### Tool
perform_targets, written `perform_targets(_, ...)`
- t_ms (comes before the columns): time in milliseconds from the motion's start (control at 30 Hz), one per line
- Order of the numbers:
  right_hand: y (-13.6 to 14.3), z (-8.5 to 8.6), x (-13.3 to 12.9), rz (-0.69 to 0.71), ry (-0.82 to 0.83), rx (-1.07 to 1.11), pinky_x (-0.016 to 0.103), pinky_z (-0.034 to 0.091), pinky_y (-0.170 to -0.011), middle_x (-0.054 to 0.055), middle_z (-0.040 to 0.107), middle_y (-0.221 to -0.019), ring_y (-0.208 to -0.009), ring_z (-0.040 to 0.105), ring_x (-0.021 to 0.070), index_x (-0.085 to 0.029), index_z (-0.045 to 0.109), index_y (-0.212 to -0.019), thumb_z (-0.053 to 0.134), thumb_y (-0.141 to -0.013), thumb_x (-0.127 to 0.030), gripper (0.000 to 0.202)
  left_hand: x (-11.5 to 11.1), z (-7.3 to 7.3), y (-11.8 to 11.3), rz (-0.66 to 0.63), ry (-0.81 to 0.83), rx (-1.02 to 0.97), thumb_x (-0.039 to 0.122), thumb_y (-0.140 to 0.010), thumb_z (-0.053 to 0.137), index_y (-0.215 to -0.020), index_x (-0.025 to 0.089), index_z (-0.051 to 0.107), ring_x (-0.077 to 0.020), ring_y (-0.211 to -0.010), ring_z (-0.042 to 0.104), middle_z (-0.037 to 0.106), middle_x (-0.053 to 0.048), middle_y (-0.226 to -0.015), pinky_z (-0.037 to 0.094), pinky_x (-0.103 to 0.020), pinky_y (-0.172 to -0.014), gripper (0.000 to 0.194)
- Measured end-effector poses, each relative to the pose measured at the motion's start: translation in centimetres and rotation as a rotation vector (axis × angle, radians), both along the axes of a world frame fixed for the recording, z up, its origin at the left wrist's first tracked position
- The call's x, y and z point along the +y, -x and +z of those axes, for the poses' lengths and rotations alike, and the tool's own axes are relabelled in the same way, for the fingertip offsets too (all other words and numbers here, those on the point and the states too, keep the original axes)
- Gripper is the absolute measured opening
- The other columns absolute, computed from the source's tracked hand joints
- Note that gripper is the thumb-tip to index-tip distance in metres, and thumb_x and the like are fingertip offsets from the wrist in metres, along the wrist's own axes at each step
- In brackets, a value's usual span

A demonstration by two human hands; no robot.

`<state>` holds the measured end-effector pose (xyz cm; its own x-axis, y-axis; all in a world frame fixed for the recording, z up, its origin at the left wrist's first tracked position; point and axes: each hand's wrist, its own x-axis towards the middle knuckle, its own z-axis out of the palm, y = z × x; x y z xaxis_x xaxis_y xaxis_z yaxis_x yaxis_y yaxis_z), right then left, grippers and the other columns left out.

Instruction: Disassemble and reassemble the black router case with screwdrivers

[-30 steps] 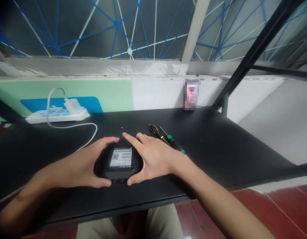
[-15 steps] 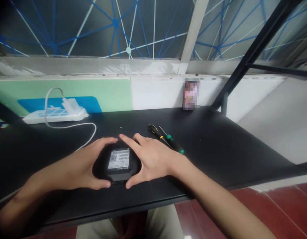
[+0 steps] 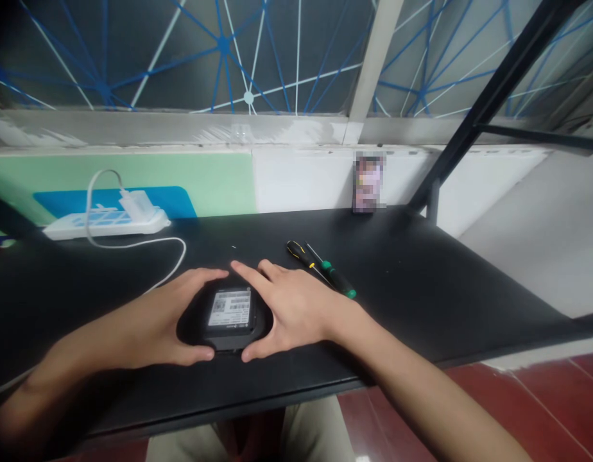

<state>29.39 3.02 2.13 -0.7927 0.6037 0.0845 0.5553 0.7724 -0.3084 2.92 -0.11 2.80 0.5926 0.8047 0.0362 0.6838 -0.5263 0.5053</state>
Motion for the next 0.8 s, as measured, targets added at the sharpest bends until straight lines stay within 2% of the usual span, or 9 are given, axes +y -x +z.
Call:
perform_targets(100, 0.05, 0.07, -0.09, -0.012, -0.015, -0.028, 0.050, 0.056, -0.083, 0.019, 0.058, -0.121, -0.094, 0.068, 0.0343, -0.015, 0.014, -0.161, 0.066, -0.067, -0.080, 0.126, -0.05, 0.02, 0.10, 0.000, 0.012, 0.016, 0.041, -0.070, 0.081, -0.147, 0.028, 0.039, -0.0381, -0.134, 0.051, 0.051, -0.010, -0.148, 0.046, -0.056, -0.109, 0.089)
perform_targets(333, 0.02, 0.05, -0.56, -0.009, -0.140, -0.049, 0.052, 0.055, -0.087, 0.025, 0.062, -0.125, -0.106, 0.067, 0.0403, -0.010, 0.012, -0.160, 0.068, -0.068, -0.077, 0.127, 0.07, -0.07, 0.22, -0.010, 0.005, 0.053, 0.044, -0.072, 0.081, -0.146, 0.030, 0.043, -0.0385, -0.135, 0.051, 0.052, -0.011, -0.148, 0.045, -0.057, -0.110, 0.084)
perform_targets(533, 0.06, 0.15, -0.85, -0.024, -0.120, -0.062, 0.053, 0.055, -0.088, 0.027, 0.062, -0.131, -0.109, 0.068, 0.0415, -0.011, 0.011, -0.161, 0.069, -0.069, -0.076, 0.126, 0.17, -0.52, 0.51, 0.013, 0.025, 0.043, 0.048, -0.072, 0.082, -0.150, 0.033, 0.040, -0.0395, -0.136, 0.050, 0.050, -0.011, -0.152, 0.044, -0.060, -0.109, 0.090)
perform_targets(800, 0.13, 0.11, -0.75, -0.023, -0.084, -0.043, 0.054, 0.056, -0.089, 0.027, 0.061, -0.132, -0.110, 0.067, 0.0422, -0.011, 0.013, -0.160, 0.069, -0.067, -0.078, 0.128, 0.07, -0.29, 0.43, 0.010, 0.062, 0.079, 0.044, -0.073, 0.081, -0.152, 0.029, 0.035, -0.0382, -0.143, 0.042, 0.044, -0.011, -0.156, 0.036, -0.058, -0.116, 0.092)
